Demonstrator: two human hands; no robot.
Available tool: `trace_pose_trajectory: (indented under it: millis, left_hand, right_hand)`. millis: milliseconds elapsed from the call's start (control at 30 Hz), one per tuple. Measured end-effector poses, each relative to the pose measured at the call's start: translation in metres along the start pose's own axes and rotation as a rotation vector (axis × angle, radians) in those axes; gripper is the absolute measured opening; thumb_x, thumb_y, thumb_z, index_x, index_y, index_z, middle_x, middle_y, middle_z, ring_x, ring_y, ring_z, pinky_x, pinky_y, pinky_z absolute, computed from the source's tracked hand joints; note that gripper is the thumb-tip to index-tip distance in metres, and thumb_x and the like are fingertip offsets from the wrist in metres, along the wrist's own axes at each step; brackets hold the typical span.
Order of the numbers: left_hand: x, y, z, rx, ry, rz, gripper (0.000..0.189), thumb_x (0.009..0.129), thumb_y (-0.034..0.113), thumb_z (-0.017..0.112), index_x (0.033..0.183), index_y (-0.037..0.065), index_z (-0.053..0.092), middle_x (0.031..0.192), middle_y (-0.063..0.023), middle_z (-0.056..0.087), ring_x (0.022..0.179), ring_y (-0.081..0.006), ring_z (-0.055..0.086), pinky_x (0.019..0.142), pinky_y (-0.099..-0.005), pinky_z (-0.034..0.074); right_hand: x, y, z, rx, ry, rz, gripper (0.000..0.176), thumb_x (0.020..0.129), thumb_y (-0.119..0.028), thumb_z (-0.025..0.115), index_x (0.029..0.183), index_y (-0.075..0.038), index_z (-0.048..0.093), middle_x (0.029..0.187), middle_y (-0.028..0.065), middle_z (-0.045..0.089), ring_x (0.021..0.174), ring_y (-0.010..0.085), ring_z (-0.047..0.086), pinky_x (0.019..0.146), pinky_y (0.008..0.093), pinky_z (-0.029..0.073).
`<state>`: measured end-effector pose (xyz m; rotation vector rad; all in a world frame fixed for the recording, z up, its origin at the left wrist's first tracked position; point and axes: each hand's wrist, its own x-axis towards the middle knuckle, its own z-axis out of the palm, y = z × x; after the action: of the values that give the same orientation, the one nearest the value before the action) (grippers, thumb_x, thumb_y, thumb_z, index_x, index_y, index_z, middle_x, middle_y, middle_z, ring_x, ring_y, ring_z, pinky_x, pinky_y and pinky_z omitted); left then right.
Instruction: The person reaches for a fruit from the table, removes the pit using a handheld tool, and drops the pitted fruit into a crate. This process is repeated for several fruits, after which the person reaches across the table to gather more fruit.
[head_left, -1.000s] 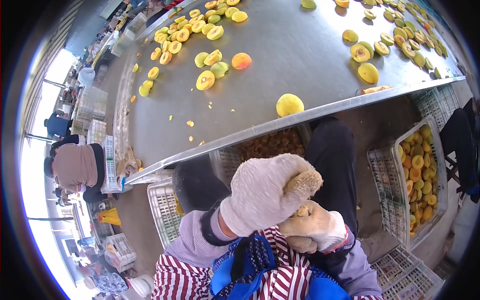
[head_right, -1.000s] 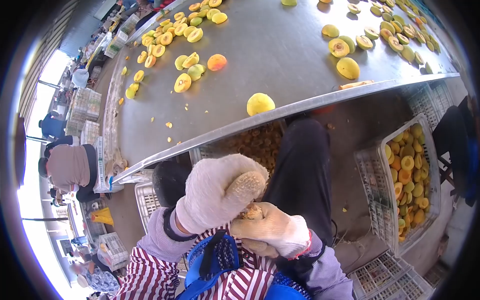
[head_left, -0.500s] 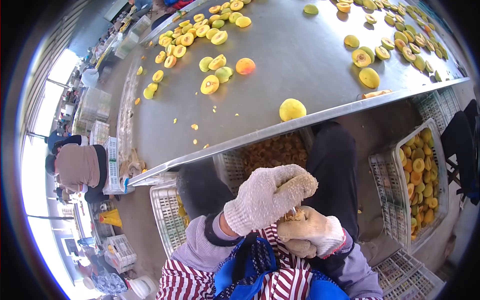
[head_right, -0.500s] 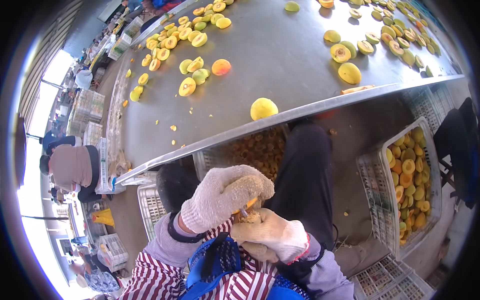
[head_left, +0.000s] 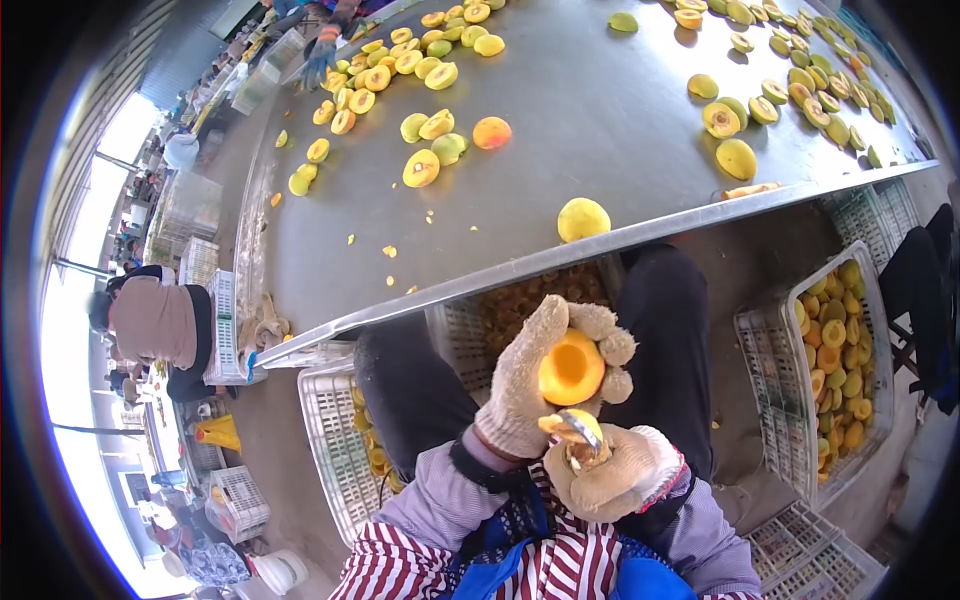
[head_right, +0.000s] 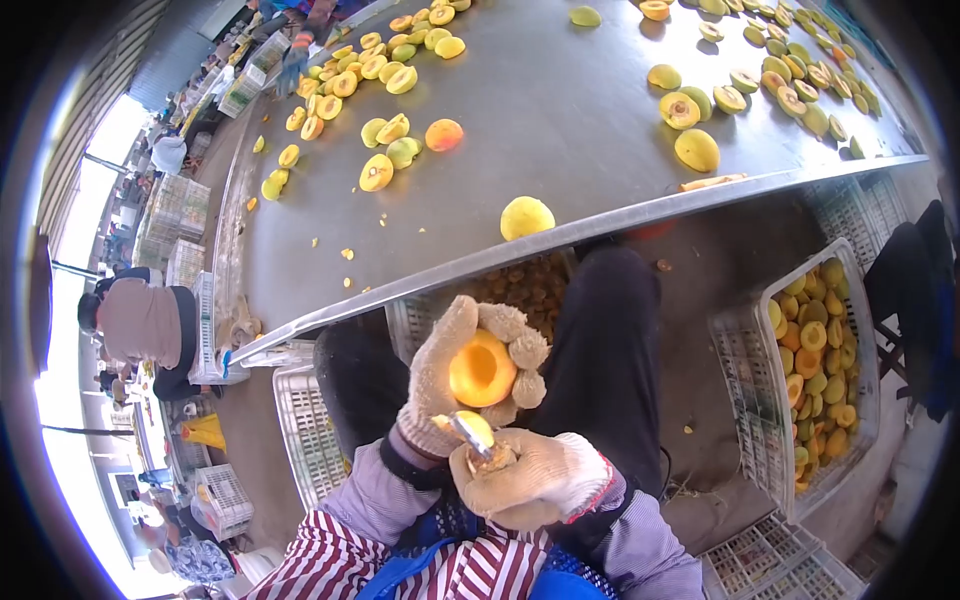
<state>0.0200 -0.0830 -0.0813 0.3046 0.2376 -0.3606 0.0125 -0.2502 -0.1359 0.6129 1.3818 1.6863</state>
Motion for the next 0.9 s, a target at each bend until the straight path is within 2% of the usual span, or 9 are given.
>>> trace_pose_trajectory:
  millis: [67,200,300,367,467,567,667,767,900]
  left_hand:
    - [-0.017,0.009,0.015,0.581,0.366,0.322,0.050,0.102,0.050,0.051,0.106,0.001,0.063,0.092,-0.0143,0.066,0.063,-0.0173,0.063,0.046,-0.0237,0.045]
    - [-0.082,0.089,-0.029,1.180,0.749,0.812,0.047,0.099,0.044,0.059,0.109,-0.002,0.064,0.088,-0.0091,0.069,0.066,-0.0159,0.065,0.051,-0.0276,0.048]
    - [-0.115,0.140,-0.051,1.955,1.246,0.351,0.031,0.097,0.028,0.063,0.112,0.001,0.069,0.109,-0.0149,0.071,0.091,-0.0252,0.070,0.082,-0.0355,0.056]
    - [-0.104,0.139,-0.038,2.644,0.985,0.749,0.030,0.093,0.022,0.066,0.117,0.004,0.069,0.119,-0.0150,0.069,0.104,-0.0252,0.068,0.094,-0.0356,0.052]
    - [-0.037,0.108,0.002,1.755,0.501,0.603,0.031,0.093,0.009,0.064,0.122,0.002,0.067,0.135,-0.0128,0.062,0.124,-0.0207,0.057,0.105,-0.0329,0.044]
    - [0.046,0.092,0.015,2.426,-0.068,0.652,0.041,0.088,0.005,0.064,0.128,0.016,0.066,0.142,-0.0107,0.057,0.130,-0.0335,0.054,0.106,-0.0388,0.046]
    - [0.113,0.094,-0.011,2.771,-0.281,0.583,0.037,0.086,0.008,0.066,0.123,0.015,0.067,0.141,-0.0092,0.057,0.132,-0.0326,0.052,0.107,-0.0398,0.046]
    - [0.142,0.109,-0.010,2.558,-0.154,0.147,0.036,0.084,0.009,0.069,0.119,0.016,0.066,0.136,-0.0091,0.059,0.131,-0.0323,0.052,0.107,-0.0392,0.045]
    - [0.147,0.110,-0.030,2.510,0.058,0.280,0.051,0.078,0.012,0.077,0.126,0.010,0.061,0.127,-0.0123,0.063,0.117,-0.0290,0.061,0.102,-0.0365,0.049]
  right_hand:
    - [-0.009,0.014,0.008,-1.423,-0.328,-0.666,0.023,0.091,-0.020,0.072,0.104,-0.003,0.064,0.086,-0.0003,0.060,0.075,0.0061,0.057,0.066,0.0226,0.045]
    - [-0.016,0.031,0.025,-1.379,-0.095,-0.918,0.017,0.087,-0.016,0.068,0.086,-0.001,0.059,0.060,0.0029,0.051,0.042,0.0097,0.043,0.037,0.0240,0.031]
    - [-0.011,0.036,0.034,-1.449,0.011,-0.971,0.017,0.090,-0.019,0.067,0.087,-0.005,0.059,0.059,-0.0004,0.050,0.044,0.0073,0.043,0.039,0.0235,0.032]
    - [-0.008,0.037,0.041,-1.544,0.206,-0.999,0.018,0.091,-0.022,0.068,0.090,-0.007,0.057,0.063,-0.0025,0.052,0.049,0.0057,0.046,0.045,0.0220,0.036]
    - [0.000,0.043,0.046,-1.612,0.282,-1.129,0.020,0.091,-0.022,0.068,0.096,-0.006,0.056,0.067,-0.0029,0.053,0.053,0.0054,0.048,0.049,0.0213,0.038]
    - [0.001,0.034,0.040,-1.624,0.293,-1.190,0.024,0.091,-0.023,0.068,0.101,-0.005,0.055,0.071,-0.0026,0.053,0.056,0.0056,0.048,0.051,0.0219,0.039]
    - [-0.005,0.030,0.040,-1.622,0.333,-1.226,0.027,0.091,-0.025,0.068,0.104,-0.004,0.057,0.074,-0.0023,0.053,0.059,0.0057,0.048,0.053,0.0226,0.041]
    - [-0.007,0.022,0.034,-1.605,0.369,-1.264,0.030,0.091,-0.028,0.069,0.105,-0.003,0.059,0.075,-0.0021,0.055,0.061,0.0052,0.050,0.055,0.0224,0.041]
    - [-0.006,0.020,0.038,-1.718,0.459,-1.315,0.038,0.089,-0.035,0.070,0.107,-0.003,0.061,0.083,0.0030,0.063,0.071,0.0104,0.058,0.065,0.0268,0.047]
